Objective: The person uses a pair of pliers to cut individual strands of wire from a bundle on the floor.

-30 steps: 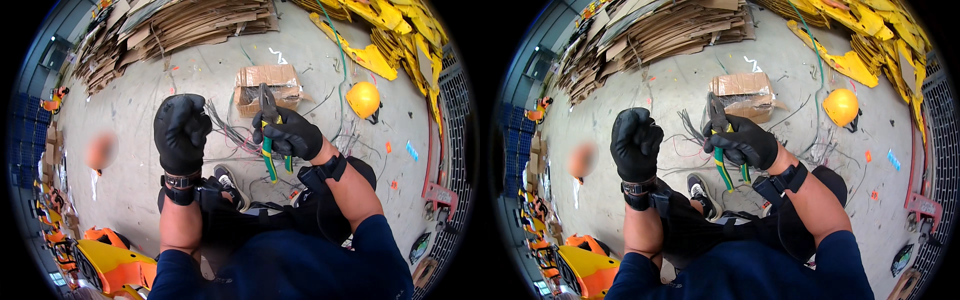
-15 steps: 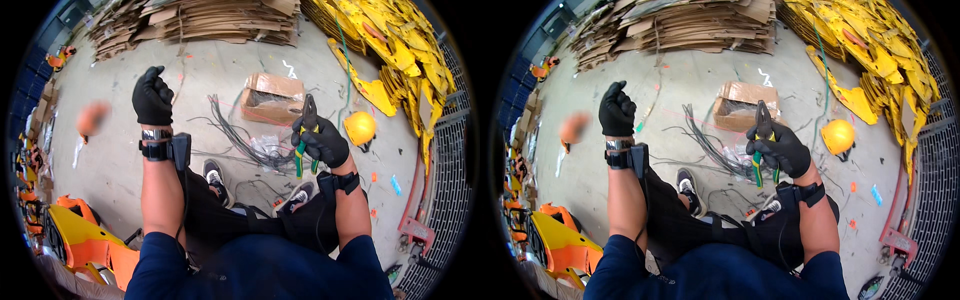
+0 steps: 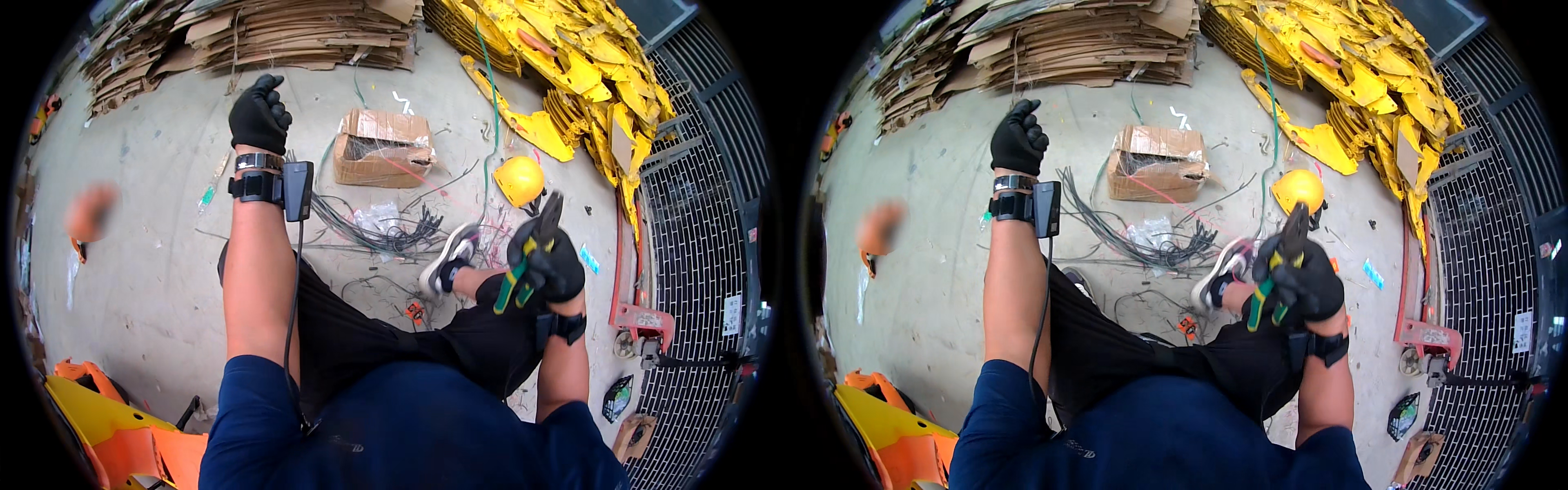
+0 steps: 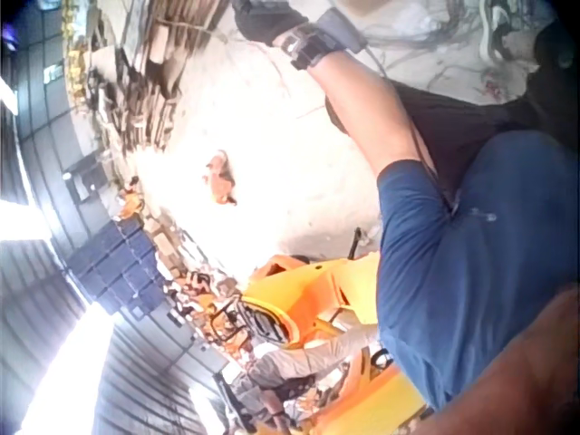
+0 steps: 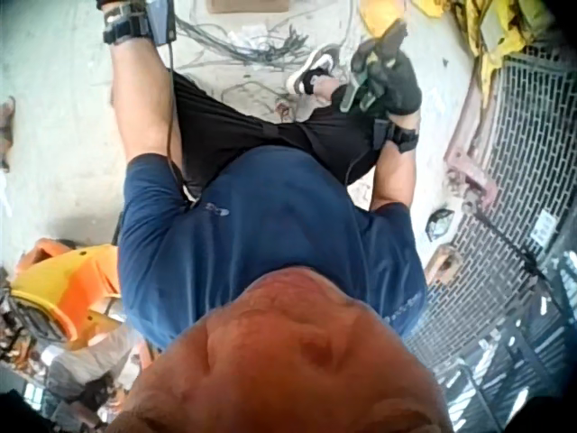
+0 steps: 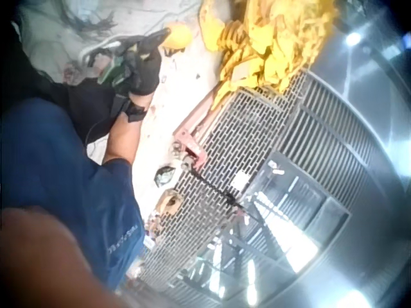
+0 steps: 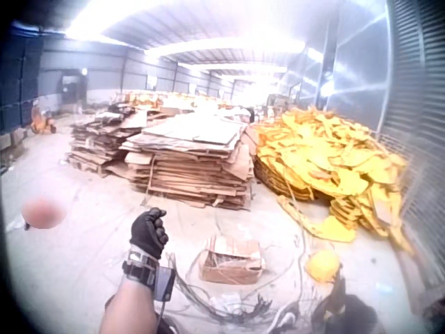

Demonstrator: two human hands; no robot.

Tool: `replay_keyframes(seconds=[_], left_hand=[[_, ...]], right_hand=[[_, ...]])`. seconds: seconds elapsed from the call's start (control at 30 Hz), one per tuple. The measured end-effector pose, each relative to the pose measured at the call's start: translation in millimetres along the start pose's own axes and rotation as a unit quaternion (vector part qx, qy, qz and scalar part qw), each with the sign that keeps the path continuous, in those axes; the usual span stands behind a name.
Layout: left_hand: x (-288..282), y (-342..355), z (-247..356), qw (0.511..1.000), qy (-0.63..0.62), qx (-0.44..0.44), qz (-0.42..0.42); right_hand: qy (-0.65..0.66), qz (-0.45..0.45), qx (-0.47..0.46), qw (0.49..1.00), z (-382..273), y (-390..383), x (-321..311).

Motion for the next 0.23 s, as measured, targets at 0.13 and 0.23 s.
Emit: replay_keyframes(seconds=[0.13,0.23], left_hand=[[-9.3,5.0,-4.7,0.999,-0.01,-0.012,0.032],[-23.4,10.8,-3.3,0.998,0.009,-0.032,0.044]], right_hand=[[-0.107,-0.029,0.01,0.994,16.4,-24.3,-8.2],[-0.032,0.011,0.019,0.999,31.3,-37.4,5.9]])
Point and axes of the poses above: each hand's wrist, its own y-axis towards the middle knuckle, its own x-axis out of the palm, z = x × y, the point moved 2 cm from there along y, towards the middle knuckle, and after that the axes turned 3 degrees about z, right-handed, at the moved point
